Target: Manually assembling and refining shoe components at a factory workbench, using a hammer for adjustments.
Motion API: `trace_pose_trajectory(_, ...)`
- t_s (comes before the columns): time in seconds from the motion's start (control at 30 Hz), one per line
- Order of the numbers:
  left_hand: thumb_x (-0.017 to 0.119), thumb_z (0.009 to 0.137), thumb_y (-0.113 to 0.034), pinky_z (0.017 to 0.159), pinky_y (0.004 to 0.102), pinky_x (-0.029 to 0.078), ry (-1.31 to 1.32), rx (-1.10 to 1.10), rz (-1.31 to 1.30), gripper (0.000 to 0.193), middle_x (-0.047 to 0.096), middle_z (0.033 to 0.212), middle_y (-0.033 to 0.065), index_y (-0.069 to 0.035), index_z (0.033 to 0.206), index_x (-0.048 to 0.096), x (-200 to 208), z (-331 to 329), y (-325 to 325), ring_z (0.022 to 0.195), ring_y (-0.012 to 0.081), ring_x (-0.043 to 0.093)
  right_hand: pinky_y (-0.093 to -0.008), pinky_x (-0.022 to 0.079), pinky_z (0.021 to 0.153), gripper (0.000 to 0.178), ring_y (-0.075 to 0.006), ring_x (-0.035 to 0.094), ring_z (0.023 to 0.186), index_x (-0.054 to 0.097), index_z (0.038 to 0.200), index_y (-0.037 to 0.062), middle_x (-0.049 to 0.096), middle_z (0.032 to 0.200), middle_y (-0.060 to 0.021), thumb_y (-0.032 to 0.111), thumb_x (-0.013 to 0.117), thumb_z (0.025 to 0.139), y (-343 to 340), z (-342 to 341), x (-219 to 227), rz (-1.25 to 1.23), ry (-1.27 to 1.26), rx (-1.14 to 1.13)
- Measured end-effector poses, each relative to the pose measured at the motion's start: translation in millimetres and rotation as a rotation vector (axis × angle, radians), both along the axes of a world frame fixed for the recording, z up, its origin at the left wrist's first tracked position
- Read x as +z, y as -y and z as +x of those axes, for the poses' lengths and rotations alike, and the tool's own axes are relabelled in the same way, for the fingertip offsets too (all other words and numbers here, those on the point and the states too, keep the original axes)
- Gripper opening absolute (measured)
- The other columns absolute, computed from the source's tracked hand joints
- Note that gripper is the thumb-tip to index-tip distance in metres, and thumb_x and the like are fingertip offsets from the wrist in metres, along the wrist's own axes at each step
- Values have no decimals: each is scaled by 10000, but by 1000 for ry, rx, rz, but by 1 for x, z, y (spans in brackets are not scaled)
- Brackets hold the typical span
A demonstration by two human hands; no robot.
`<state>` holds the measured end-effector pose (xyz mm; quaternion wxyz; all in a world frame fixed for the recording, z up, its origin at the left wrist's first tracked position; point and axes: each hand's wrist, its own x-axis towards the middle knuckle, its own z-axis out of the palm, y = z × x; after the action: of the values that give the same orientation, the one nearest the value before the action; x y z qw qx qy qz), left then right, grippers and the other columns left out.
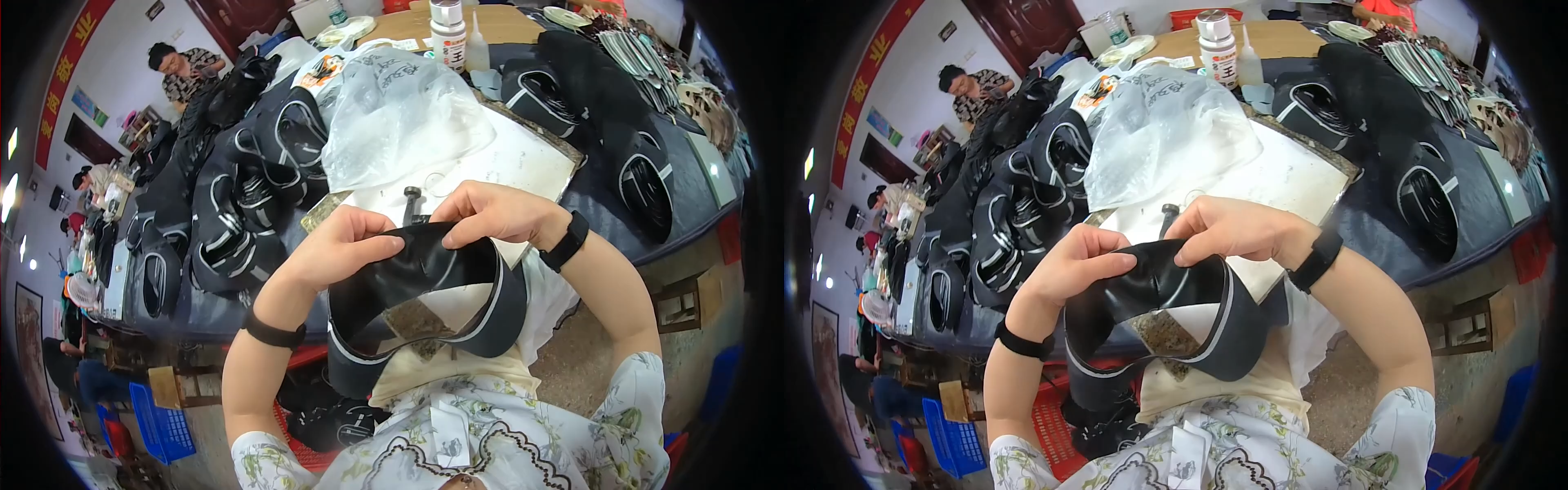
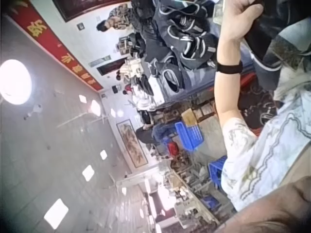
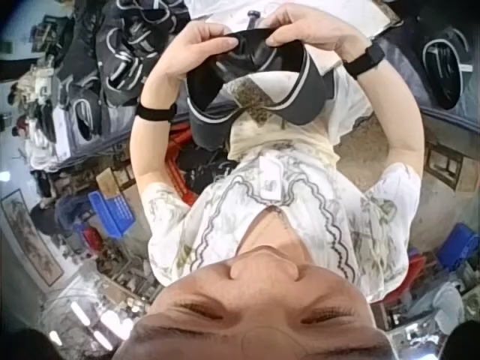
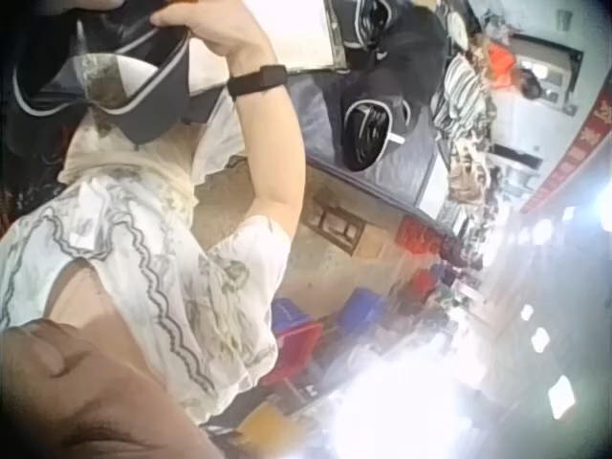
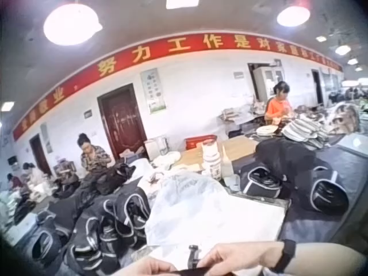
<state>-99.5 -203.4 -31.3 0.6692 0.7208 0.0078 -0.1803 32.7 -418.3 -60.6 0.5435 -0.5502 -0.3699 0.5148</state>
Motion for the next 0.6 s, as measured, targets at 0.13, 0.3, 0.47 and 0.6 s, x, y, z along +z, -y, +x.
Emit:
trace_pose_trajectory(0.13,619,891,-82,572,177,408,3,-50,73,126,645,756,-41,20,908,692,1,23,6,650,6,532,-169,479,611,301,-56,613,712,649,1075,-62,691,902,-44,19,629,786,19,15,0,54,-52,55)
trace_pose_trajectory(0.3,607,893,-73,590,207,419,184,-162,382,113,619,722,-38,21,872,666,21,66,34,656,24,514,-262,515,710,276,-128,642,766,647,1063,-78,699,886,-52,55,613,824,33,16,5,370,194,-204)
trace_pose_trajectory(0.47,660,818,-105,662,346,495,909,9,746,110,645,750,159,-12,876,652,49,113,81,689,315,628,-357,501,704,201,-206,661,716,692,960,2,669,786,-209,132,628,821,37,50,36,328,790,-572)
trace_pose_trajectory(0.6,814,754,-230,851,332,483,1012,207,481,693,630,1092,130,-9,1304,455,41,175,81,993,199,610,-421,510,688,189,-395,626,771,688,944,15,641,805,-222,127,567,852,82,98,80,248,1308,-1168)
